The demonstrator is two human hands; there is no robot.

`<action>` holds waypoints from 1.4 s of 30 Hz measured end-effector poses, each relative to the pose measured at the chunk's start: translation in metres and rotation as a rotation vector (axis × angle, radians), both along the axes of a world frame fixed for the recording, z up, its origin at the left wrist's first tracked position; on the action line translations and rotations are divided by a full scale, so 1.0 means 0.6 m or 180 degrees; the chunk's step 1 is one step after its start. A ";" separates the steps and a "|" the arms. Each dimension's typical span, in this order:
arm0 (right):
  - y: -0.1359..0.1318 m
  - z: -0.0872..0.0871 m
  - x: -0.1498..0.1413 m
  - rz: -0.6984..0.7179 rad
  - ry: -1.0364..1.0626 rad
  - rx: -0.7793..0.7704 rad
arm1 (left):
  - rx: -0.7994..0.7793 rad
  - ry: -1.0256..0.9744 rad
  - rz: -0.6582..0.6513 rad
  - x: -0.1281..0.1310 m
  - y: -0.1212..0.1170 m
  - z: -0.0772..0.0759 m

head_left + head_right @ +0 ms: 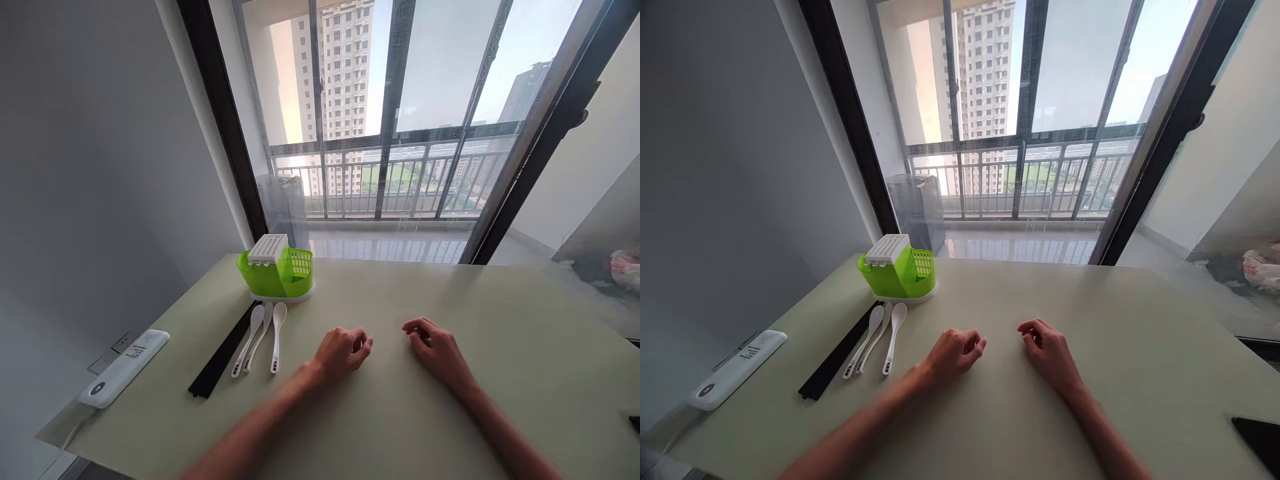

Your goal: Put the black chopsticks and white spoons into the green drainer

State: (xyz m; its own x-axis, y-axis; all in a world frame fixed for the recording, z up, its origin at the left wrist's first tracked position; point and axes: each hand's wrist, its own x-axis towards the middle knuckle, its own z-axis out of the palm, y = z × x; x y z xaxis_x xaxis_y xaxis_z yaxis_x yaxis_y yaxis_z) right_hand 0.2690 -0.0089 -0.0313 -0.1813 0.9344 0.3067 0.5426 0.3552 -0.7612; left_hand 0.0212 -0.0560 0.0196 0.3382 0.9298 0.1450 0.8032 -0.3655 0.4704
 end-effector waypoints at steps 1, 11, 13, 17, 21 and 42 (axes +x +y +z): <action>-0.002 0.003 -0.001 0.0049 -0.0052 -0.0009 | -0.0021 -0.0015 0.0026 0.003 -0.001 -0.004; -0.004 0.005 -0.002 0.0089 -0.0150 -0.0124 | -0.0057 -0.0039 -0.0055 -0.001 -0.011 -0.014; -0.003 0.003 -0.001 0.0097 -0.0173 -0.0140 | -0.0014 -0.0053 -0.0099 -0.002 -0.011 -0.017; -0.004 0.001 0.000 0.0113 -0.0211 -0.0181 | 0.0032 -0.0083 -0.0147 -0.002 -0.012 -0.022; -0.004 0.002 0.001 0.0113 -0.0219 -0.0215 | 0.0034 -0.0071 -0.0162 -0.001 -0.013 -0.020; -0.004 0.004 0.000 0.0159 -0.0269 -0.0262 | 0.0013 -0.0016 -0.0152 0.001 -0.011 -0.015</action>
